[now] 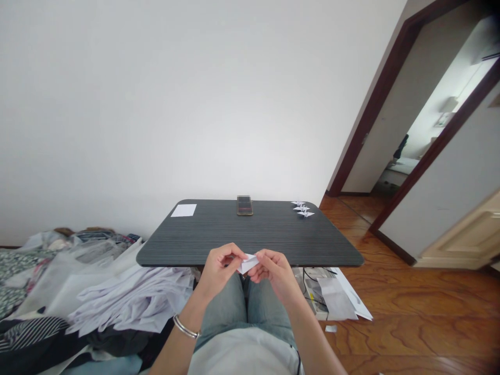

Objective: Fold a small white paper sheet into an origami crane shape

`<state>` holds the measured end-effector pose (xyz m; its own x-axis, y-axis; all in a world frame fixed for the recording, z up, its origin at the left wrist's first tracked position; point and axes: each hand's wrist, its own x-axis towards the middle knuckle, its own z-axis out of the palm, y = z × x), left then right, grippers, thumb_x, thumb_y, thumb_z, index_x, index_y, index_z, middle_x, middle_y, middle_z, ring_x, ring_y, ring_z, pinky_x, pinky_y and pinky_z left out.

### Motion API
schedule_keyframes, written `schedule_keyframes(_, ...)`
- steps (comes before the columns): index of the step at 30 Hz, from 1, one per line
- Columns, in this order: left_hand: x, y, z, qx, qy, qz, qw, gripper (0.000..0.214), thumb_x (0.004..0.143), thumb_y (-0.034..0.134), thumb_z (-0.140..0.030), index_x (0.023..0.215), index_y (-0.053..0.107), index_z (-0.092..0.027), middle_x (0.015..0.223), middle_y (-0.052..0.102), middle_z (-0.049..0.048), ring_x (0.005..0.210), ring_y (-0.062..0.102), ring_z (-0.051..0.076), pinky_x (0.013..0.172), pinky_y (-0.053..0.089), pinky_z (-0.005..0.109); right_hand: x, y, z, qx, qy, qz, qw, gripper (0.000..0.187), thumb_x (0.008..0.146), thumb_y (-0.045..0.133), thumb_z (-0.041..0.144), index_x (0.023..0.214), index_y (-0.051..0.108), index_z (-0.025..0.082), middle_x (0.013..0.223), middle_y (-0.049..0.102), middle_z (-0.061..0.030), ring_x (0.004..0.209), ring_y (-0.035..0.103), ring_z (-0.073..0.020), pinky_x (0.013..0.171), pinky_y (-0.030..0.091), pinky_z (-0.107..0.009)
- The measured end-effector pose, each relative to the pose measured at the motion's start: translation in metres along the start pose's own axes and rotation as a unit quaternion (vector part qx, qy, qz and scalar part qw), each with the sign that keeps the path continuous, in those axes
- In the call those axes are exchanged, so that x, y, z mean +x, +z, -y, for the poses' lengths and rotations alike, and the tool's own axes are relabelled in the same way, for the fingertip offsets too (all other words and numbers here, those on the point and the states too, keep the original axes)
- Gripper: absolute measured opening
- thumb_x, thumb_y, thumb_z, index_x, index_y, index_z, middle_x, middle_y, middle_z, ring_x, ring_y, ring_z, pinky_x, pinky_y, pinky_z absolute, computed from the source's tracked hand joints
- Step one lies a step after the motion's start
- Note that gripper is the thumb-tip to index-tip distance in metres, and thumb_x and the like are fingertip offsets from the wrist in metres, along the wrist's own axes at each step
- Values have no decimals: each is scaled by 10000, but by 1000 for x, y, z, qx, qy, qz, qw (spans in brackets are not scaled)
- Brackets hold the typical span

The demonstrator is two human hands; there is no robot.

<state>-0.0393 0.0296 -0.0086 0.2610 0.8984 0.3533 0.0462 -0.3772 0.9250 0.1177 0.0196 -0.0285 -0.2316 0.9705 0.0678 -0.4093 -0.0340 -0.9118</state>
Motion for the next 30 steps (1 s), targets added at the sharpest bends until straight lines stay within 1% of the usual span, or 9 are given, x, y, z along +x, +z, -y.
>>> schedule_keyframes(5,0,1,0,-6,-16,7,1000,122,744,552,-196,667,619,-128,610,588,14,535,534,106,522,429,210,-1,-3,1,7,34,11,999,256,711,672,370,677,632,120,577,690,-50,449,608,-91,457,480,-160)
schedule_keyframes(11,0,1,4,-9,-22,3,1000,128,750,543,-211,671,605,-131,599,577,10,542,519,108,524,411,208,1,-7,-1,-5,38,13,999,243,686,698,356,682,634,122,593,694,-50,473,620,-101,486,495,-180)
schedule_keyframes(15,1,2,7,-13,-8,2,1000,140,765,529,-223,665,577,-138,602,548,1,551,500,104,528,401,205,2,-9,-3,-7,32,21,999,248,685,698,364,690,640,123,596,694,-48,487,626,-104,503,501,-186)
schedule_keyframes(18,0,4,7,-17,10,5,1000,151,790,514,-243,689,559,-141,646,530,2,573,491,101,540,407,205,3,-9,-4,-14,18,20,1000,255,686,697,373,717,649,125,619,701,-50,509,635,-110,521,510,-196)
schedule_keyframes(20,0,6,7,-28,15,-5,999,126,809,509,-260,781,553,-146,718,539,14,614,501,106,553,419,206,3,-9,-4,-21,3,11,1000,257,683,699,376,734,652,128,630,706,-52,517,639,-112,532,517,-204)
schedule_keyframes(22,0,7,6,-52,23,-46,997,126,816,515,-277,862,526,-160,825,553,32,657,515,112,556,431,208,3,-7,-4,-30,-18,-10,999,247,689,695,371,738,653,133,636,709,-49,523,640,-111,539,522,-205)
schedule_keyframes(24,0,9,6,-67,29,-82,994,130,812,529,-290,843,509,-165,901,552,46,689,526,116,562,443,211,3,-6,-5,-41,-38,-32,998,232,698,689,365,731,651,139,635,708,-43,524,639,-109,536,522,-203)
schedule_keyframes(28,1,10,9,-28,6,-79,996,162,763,597,-297,734,524,-155,824,551,33,731,530,135,596,453,211,4,-2,-7,-51,-67,-49,995,218,707,683,360,739,645,148,626,704,-31,525,639,-112,531,521,-205)
schedule_keyframes(30,1,11,10,-7,-10,-86,996,169,744,615,-303,721,539,-154,761,544,18,697,527,132,592,454,212,4,0,-9,-53,-76,-51,994,219,705,683,361,746,645,149,623,703,-29,528,640,-117,536,522,-212)
